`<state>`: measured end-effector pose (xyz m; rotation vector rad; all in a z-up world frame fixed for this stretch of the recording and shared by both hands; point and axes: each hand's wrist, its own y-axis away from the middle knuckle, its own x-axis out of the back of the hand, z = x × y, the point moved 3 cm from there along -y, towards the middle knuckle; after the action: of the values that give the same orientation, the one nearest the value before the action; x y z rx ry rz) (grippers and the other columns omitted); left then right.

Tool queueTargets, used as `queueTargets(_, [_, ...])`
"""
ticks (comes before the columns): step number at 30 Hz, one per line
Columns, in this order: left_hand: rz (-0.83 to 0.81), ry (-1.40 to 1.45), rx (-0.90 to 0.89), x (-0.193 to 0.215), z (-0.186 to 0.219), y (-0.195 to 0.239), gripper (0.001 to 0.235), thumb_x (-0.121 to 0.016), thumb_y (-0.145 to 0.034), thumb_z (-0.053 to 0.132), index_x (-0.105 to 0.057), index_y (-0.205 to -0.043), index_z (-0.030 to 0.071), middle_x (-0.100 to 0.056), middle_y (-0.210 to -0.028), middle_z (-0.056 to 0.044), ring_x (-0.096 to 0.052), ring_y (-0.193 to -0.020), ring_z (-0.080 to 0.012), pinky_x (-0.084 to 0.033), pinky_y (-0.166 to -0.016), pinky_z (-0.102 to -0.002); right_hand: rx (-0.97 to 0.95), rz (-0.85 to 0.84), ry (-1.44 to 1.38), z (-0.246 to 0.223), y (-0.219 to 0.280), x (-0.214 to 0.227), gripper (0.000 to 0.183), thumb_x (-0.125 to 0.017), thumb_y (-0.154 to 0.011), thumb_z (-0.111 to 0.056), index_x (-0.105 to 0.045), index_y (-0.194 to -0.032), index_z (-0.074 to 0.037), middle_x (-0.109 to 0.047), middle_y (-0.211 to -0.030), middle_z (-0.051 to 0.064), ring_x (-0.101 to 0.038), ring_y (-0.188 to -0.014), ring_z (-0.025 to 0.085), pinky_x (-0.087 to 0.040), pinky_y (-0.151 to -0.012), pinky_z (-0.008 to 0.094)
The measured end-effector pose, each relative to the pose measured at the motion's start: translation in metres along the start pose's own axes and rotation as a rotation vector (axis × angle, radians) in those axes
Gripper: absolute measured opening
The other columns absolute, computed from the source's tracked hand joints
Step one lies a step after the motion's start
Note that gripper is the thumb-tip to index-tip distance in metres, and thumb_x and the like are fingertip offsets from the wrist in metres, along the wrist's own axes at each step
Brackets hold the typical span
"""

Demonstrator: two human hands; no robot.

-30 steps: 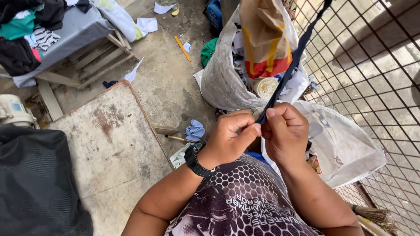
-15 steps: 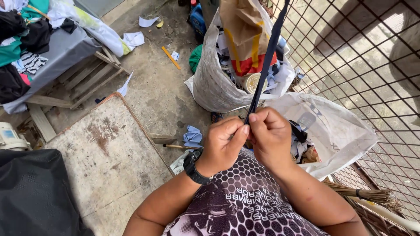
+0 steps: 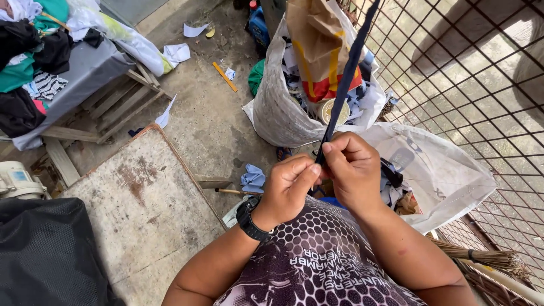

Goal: The person sits on a chair and sews a long black strap using a needle and thread. They pull the thread through the strap repeatedly to stitch it. The person is barefoot and wears a patterned shirt.

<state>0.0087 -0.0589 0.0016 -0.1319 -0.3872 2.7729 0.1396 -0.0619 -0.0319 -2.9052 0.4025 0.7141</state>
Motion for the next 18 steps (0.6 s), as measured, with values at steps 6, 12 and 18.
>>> queueTargets(6, [0.06, -0.099, -0.093, 0.001, 0.01, -0.013, 0.028, -0.06, -0.102, 0.008, -0.06, -0.075, 0.002, -0.047, -0.061, -0.009, -0.052, -0.061, -0.0155, -0.042, -0.058, -0.028, 0.045, -0.016, 0.067, 0.003, -0.003, 0.002, 0.02, -0.065, -0.096, 0.007, -0.06, -0.077, 0.004, -0.045, -0.057, 0.009, -0.051, -0.048, 0.008, -0.043, -0.039, 0.023])
queueTargets(12, [0.076, -0.098, -0.102, -0.004, 0.016, -0.003, 0.029, -0.057, -0.103, 0.008, -0.061, -0.075, 0.002, -0.047, -0.06, -0.007, -0.053, -0.059, -0.0166, -0.043, -0.056, -0.028, 0.046, 0.011, 0.066, 0.003, 0.004, -0.001, 0.023, -0.066, -0.096, 0.004, -0.058, -0.075, 0.003, -0.044, -0.055, 0.008, -0.047, -0.044, 0.008, -0.04, -0.038, 0.021])
queueTargets(18, [0.099, -0.07, -0.086, -0.006, 0.019, 0.018, 0.031, -0.055, -0.103, 0.006, -0.06, -0.072, 0.004, -0.045, -0.06, -0.004, -0.045, -0.056, -0.0135, -0.038, -0.055, -0.03, -0.015, 0.031, 0.12, -0.002, 0.029, -0.006, 0.024, -0.065, -0.094, 0.002, -0.056, -0.072, 0.002, -0.043, -0.05, 0.004, -0.042, -0.045, 0.005, -0.032, -0.037, 0.02])
